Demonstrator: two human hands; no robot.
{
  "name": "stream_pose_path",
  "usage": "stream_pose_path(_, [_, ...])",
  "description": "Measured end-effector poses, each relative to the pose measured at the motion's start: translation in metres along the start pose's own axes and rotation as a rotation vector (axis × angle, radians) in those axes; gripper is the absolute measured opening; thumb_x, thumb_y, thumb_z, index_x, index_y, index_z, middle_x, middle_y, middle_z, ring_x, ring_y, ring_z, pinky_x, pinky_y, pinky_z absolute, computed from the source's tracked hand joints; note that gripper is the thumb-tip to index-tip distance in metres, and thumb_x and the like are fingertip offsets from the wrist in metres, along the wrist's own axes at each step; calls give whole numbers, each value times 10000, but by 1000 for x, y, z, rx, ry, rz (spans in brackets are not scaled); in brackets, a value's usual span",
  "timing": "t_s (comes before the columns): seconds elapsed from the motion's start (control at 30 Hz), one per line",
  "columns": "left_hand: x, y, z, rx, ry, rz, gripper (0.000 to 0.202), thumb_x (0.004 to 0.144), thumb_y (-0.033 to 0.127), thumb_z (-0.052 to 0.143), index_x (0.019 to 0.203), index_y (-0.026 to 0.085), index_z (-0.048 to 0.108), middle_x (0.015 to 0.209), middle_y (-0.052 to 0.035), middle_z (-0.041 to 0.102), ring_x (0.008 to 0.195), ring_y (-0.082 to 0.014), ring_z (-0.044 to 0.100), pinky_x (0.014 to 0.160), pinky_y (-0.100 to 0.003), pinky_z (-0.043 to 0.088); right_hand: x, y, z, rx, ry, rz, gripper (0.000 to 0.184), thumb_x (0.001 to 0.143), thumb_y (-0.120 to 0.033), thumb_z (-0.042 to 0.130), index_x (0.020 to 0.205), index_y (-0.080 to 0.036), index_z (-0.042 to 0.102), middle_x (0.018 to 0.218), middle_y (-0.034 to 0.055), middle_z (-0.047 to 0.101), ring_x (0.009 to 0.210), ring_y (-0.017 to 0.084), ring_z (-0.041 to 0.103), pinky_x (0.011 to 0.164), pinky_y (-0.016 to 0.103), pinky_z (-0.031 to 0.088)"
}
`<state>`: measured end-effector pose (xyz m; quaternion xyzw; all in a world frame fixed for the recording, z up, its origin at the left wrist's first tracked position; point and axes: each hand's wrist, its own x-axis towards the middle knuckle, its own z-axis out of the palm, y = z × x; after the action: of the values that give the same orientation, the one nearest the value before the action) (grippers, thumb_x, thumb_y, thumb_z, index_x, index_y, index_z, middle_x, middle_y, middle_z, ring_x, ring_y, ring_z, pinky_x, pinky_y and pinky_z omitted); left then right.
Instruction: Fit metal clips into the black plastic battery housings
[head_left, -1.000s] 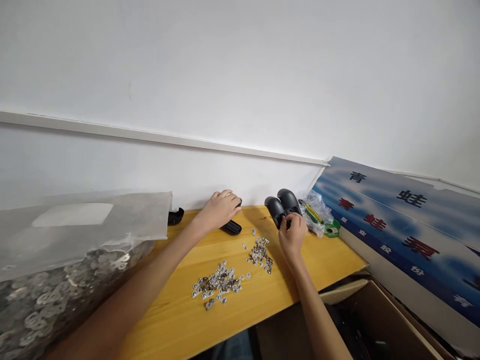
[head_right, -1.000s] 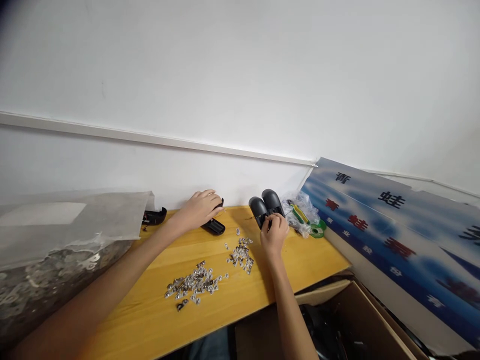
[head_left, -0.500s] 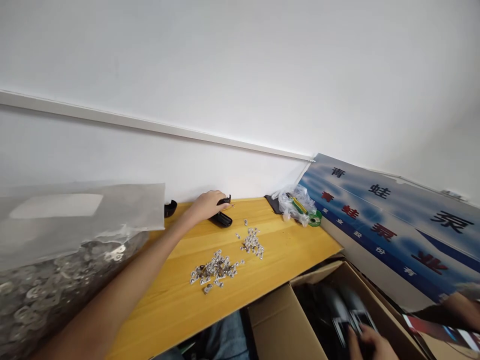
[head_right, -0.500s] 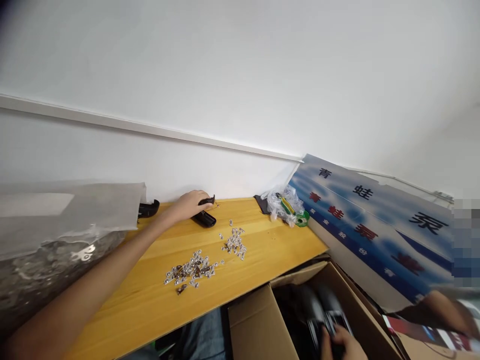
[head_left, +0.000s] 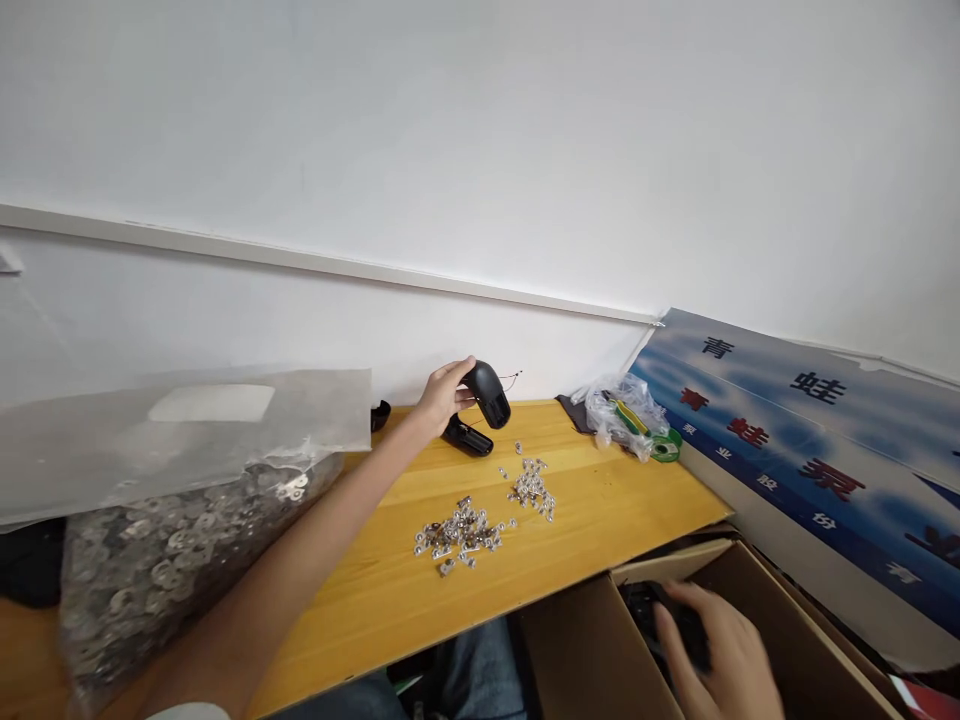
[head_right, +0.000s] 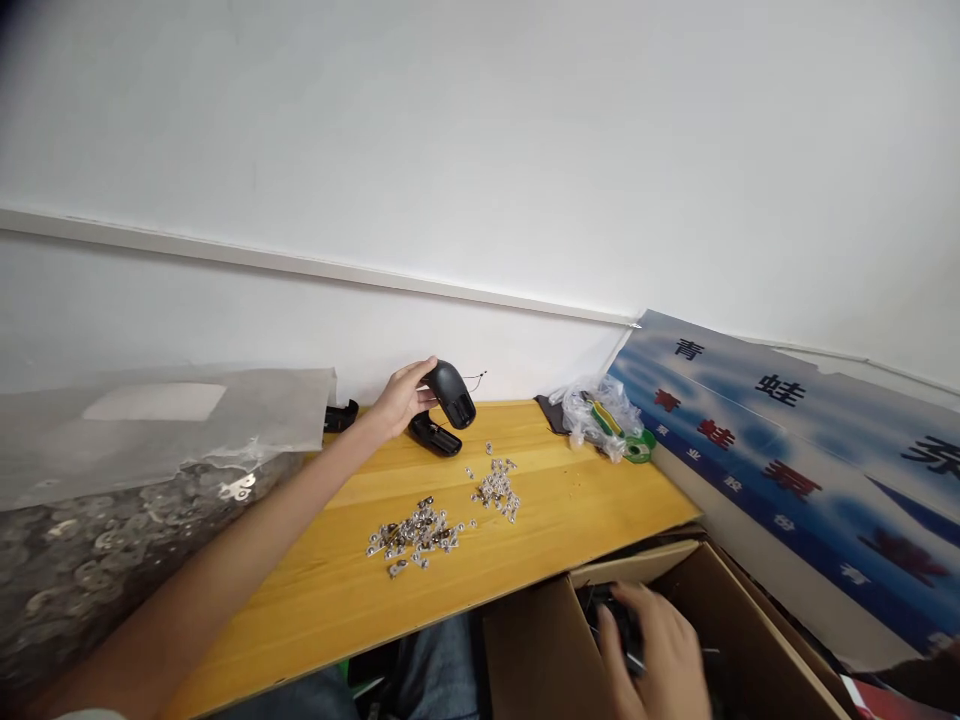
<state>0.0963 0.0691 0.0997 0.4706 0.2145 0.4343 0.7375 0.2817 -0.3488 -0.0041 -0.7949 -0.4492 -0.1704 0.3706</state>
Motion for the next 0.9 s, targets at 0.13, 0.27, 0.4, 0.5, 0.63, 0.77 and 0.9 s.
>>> stream_pose_path(0.13, [-20, 3, 5, -98, 85, -58, 417, 829, 510, 864, 1017, 192, 671, 879, -107, 732, 695, -194, 678, 622, -307, 556, 86, -85, 70, 320, -12, -174, 380, 990, -532, 610, 1240, -247, 638, 1192, 159, 728, 1144, 354, 687, 989, 550, 551])
stream_pose_path(0.27, [-42, -1, -12, -112, 168, -78, 448, 824, 536, 857, 1020, 193, 646, 892, -91, 731, 735, -203, 703, 651, -308, 587, 156, -158, 135, 637, -369, -232, 603, 918, -497, 727, 1420, -215, 550, 1306, 158, 693, 1107, 308, 685, 914, 471, 584])
stream_pose_path(0.4, [-64, -22, -39, -34, 293, 7, 534, 853, 664, 776, 1073, 201, 626, 1086, -129, 756, 845, -230, 742, 689, -317, 603, 188, -187, 193, 923, -796, -273, 253, 914, -379, 627, 1106, -222, 674, 981, 64, 751, 887, 247, 690, 783, 384, 582])
stream_pose_path(0.5, [-77, -43, -55, 95, 420, 67, 574, 974, 731, 553, 1295, 256, 573, 1469, -161, 638, 1124, -276, 731, 765, -340, 625, 192, -199, 230, 1026, -780, -214, 201, 918, -392, 557, 1013, -233, 636, 908, 36, 711, 838, 228, 658, 750, 355, 560])
stream_pose_path(0.63, [-86, -61, -68, 350, 357, 62, 605, 914, 693, 663, 1327, 256, 598, 1461, -159, 644, 1176, -298, 705, 717, -305, 606, 191, -209, 251, 1001, -721, -279, 251, 940, -417, 560, 1089, -226, 625, 943, 38, 704, 852, 226, 645, 788, 360, 539])
stream_pose_path(0.77, [-84, -64, -74, 322, 347, 110, 607, 844, 681, 756, 1209, 212, 632, 1058, -103, 762, 811, -235, 767, 645, -293, 578, 207, -184, 244, 828, -671, -438, 263, 983, -444, 596, 1083, -225, 701, 1016, 77, 727, 951, 254, 657, 871, 404, 522])
stream_pose_path(0.9, [-82, -62, -77, 261, 413, 94, 573, 856, 654, 767, 1178, 207, 612, 955, -51, 750, 691, -187, 763, 626, -266, 562, 226, -139, 239, 629, -704, -416, 442, 839, -512, 778, 1178, -236, 714, 1241, 123, 692, 1113, 306, 650, 963, 453, 514])
